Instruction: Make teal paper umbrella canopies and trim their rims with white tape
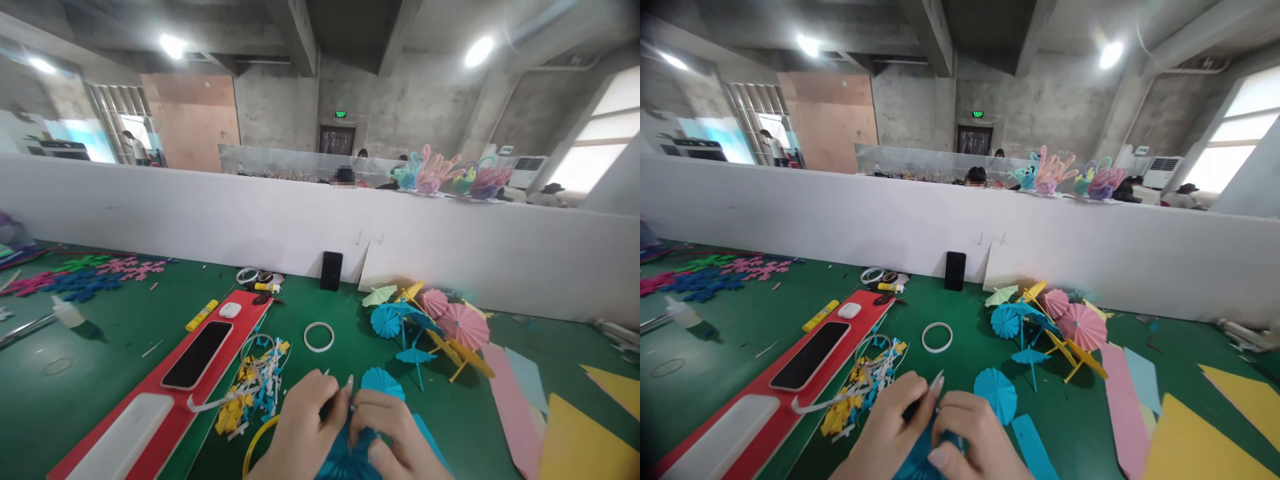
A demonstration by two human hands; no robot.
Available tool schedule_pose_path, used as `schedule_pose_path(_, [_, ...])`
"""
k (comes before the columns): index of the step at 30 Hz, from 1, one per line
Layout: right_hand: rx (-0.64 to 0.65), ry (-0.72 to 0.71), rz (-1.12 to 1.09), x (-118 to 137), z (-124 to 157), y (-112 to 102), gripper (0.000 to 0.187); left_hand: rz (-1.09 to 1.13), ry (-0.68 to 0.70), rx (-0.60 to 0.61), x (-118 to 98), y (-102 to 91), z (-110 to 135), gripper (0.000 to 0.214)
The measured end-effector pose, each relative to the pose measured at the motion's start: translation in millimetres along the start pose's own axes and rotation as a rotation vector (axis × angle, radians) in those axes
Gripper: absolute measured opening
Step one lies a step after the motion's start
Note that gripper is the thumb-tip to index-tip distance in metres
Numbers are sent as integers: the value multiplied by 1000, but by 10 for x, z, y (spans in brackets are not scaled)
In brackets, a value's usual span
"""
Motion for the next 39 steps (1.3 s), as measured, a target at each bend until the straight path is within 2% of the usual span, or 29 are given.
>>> schedule_pose_path(5, [-67,27,-9,-46,-9,-41,55,181,-15,-60,-10,-33,-42,28])
schedule_pose_path(9, [-63,91,-62,-75,-31,-67,58,281,33,-31,-52,-36,-124,7])
schedule_pose_path(13, [-27,286,-95,-186,-67,-53,59,266,95,-25,-109,-130,-227,20])
schedule_pose_path(16, [8,468,-187,-324,-146,20,62,288,79,-166,-127,-356,-246,18])
schedule_pose_path(17, [-45,511,-222,-371,-184,16,67,297,73,-246,-132,-456,-227,15])
schedule_pose_path(18, [-46,544,-260,-413,-225,47,70,310,66,-318,-136,-549,-198,13])
schedule_pose_path(20, [-70,615,-286,-509,-285,91,68,309,74,-383,-165,-677,-140,8])
schedule_pose_path(23, [-123,697,-274,-634,-311,135,65,251,122,-227,-248,-666,-122,15])
schedule_pose_path(26, [-97,683,-295,-679,-329,202,67,165,229,-89,-335,-591,-131,15])
schedule_pose_path(29, [-18,642,-311,-675,-358,265,61,79,288,-62,-363,-553,-158,9])
schedule_pose_path(33, [77,642,-366,-663,-365,328,56,-53,287,14,-347,-473,-219,6])
schedule_pose_path(39, [88,666,-447,-614,-322,354,51,-142,229,148,-299,-321,-253,15])
Point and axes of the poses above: each hand's wrist, its own z-axis away from the middle knuckle, its own y-axis out of the palm, x = y × z, the point moved 6 cm from there along -z, towards the middle knuckle, and after that the axes turned 13 degrees about z, right-handed, at the moved point
